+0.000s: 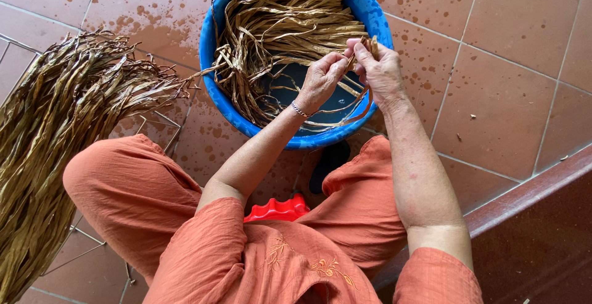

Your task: The person sits on a small red stool and repeatedly pulls dried plant strips from a blue basin of water, separates them by hand, and places them onto a metal drying rack. The person handles the strips one at a time or in small bundles, transferring them from the basin to the rack.

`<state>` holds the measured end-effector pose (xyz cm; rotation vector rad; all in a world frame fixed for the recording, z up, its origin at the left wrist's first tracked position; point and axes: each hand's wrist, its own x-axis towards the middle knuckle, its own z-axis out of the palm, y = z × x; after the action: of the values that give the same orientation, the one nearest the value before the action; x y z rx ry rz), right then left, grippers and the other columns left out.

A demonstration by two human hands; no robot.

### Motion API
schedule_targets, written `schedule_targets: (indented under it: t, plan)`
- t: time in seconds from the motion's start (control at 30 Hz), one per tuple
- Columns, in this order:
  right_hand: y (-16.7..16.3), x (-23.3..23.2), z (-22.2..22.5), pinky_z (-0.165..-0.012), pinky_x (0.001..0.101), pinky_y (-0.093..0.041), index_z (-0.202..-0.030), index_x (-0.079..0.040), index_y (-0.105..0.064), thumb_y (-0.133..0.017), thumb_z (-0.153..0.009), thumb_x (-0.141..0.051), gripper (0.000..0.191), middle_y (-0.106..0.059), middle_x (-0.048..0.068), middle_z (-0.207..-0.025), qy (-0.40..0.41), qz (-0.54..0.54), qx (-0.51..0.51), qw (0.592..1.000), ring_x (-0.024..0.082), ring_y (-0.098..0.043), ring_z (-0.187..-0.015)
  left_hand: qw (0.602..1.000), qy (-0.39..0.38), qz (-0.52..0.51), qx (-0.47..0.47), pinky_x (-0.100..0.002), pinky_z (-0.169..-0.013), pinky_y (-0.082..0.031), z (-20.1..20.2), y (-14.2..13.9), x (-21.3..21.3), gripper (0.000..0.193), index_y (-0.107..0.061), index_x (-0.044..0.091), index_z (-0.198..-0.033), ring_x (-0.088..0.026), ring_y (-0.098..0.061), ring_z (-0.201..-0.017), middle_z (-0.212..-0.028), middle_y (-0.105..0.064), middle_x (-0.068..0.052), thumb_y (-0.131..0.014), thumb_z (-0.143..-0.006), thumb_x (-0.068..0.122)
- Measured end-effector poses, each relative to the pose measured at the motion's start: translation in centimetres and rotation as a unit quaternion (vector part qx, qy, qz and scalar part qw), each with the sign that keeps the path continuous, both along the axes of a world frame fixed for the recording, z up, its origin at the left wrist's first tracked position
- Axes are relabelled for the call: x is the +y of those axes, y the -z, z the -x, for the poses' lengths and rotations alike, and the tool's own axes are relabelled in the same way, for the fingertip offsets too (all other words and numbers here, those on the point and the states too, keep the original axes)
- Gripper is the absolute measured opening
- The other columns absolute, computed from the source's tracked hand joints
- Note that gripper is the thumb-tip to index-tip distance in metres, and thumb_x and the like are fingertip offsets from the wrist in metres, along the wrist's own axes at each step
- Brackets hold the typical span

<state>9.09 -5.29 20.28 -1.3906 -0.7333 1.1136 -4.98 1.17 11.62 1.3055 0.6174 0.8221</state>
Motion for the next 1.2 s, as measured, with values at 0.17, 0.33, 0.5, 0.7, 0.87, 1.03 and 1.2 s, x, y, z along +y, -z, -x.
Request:
schedule_targets:
  t: [0.17,0.33,0.5,0.7,0.87,1.03,1.2]
  plan:
    - [0.8,0.1,0.1,-0.063,0.0178,-0.048,-0.111,-0.006,-0.074,-0.064,-0.109,-0.022,0.018,-0.073,0.004,-0.105,-0.007,-0.045,0.000,0.999,0.000,-0.059,-0.077,0.999,0.025,-0.007,-0.019,-0.023,-0.070,-0.050,0.2,-1.2,-0.2,0.025,-0.070,0.004,-0.115,-0.003,-0.058,-0.079,-0.087,-0.066,0.005,-0.055,-0.107,0.023]
    - [1.2,0.2,0.4,-0.077,0.0274,-0.064,-0.095,-0.010,-0.065,-0.054,-0.109,-0.023,0.023,-0.076,0.012,-0.106,0.017,-0.090,0.074,0.993,0.011,-0.073,-0.086,0.982,0.049,-0.146,0.106,-0.026,-0.072,-0.056,-0.1,-2.6,-0.2,0.024,-0.070,0.005,-0.099,-0.007,-0.068,-0.076,-0.082,-0.069,0.002,-0.051,-0.103,0.020]
    - [1.6,0.6,-1.6,-0.071,0.0386,-0.068,-0.098,-0.006,-0.063,-0.050,-0.108,-0.029,0.028,-0.071,0.009,-0.084,0.118,-0.101,0.128,0.980,0.023,-0.077,-0.079,0.987,0.137,-0.081,0.036,-0.033,-0.069,-0.052,0.0,-3.7,-0.7,0.028,-0.064,0.003,-0.092,-0.014,-0.058,-0.071,-0.077,-0.061,-0.005,-0.046,-0.103,0.022]
    - [1.9,0.2,-6.3,-0.046,0.0309,-0.037,-0.099,-0.006,-0.059,-0.055,-0.114,-0.030,0.028,-0.043,-0.002,-0.067,0.159,-0.147,0.253,0.943,0.011,-0.040,-0.052,0.959,0.184,-0.188,0.101,-0.036,-0.065,-0.050,0.9,-2.8,-1.0,0.026,-0.060,0.003,-0.086,-0.019,-0.058,-0.065,-0.074,-0.061,-0.007,-0.046,-0.100,0.021]
    - [2.0,-1.2,-8.9,-0.043,0.0314,-0.026,-0.094,-0.005,-0.061,-0.054,-0.115,-0.028,0.032,-0.040,-0.002,-0.065,0.253,-0.166,0.178,0.936,0.010,-0.032,-0.049,0.893,0.183,-0.409,0.037,-0.036,-0.063,-0.049,1.9,0.3,-0.6,0.024,-0.055,0.001,-0.087,-0.025,-0.061,-0.069,-0.086,-0.060,-0.010,-0.049,-0.104,0.018]
    - [1.8,-3.0,-12.8,-0.042,0.0307,-0.019,-0.094,-0.004,-0.063,-0.049,-0.115,-0.032,0.037,-0.036,-0.003,-0.063,0.311,-0.191,0.161,0.917,0.009,-0.026,-0.048,0.851,0.168,-0.495,0.047,-0.034,-0.057,-0.048,4.6,2.7,0.0,0.026,-0.055,0.000,-0.089,-0.024,-0.061,-0.067,-0.088,-0.063,-0.009,-0.051,-0.104,0.020]
    - [1.6,-5.6,-16.5,-0.046,0.0340,-0.021,-0.100,-0.003,-0.062,-0.051,-0.114,-0.029,0.031,-0.035,-0.002,-0.063,0.368,-0.200,0.213,0.883,0.013,-0.027,-0.051,0.924,0.246,-0.270,0.114,-0.036,-0.064,-0.049,9.5,3.4,0.2,0.026,-0.055,0.003,-0.082,-0.023,-0.058,-0.063,-0.078,-0.060,-0.007,-0.044,-0.103,0.013]
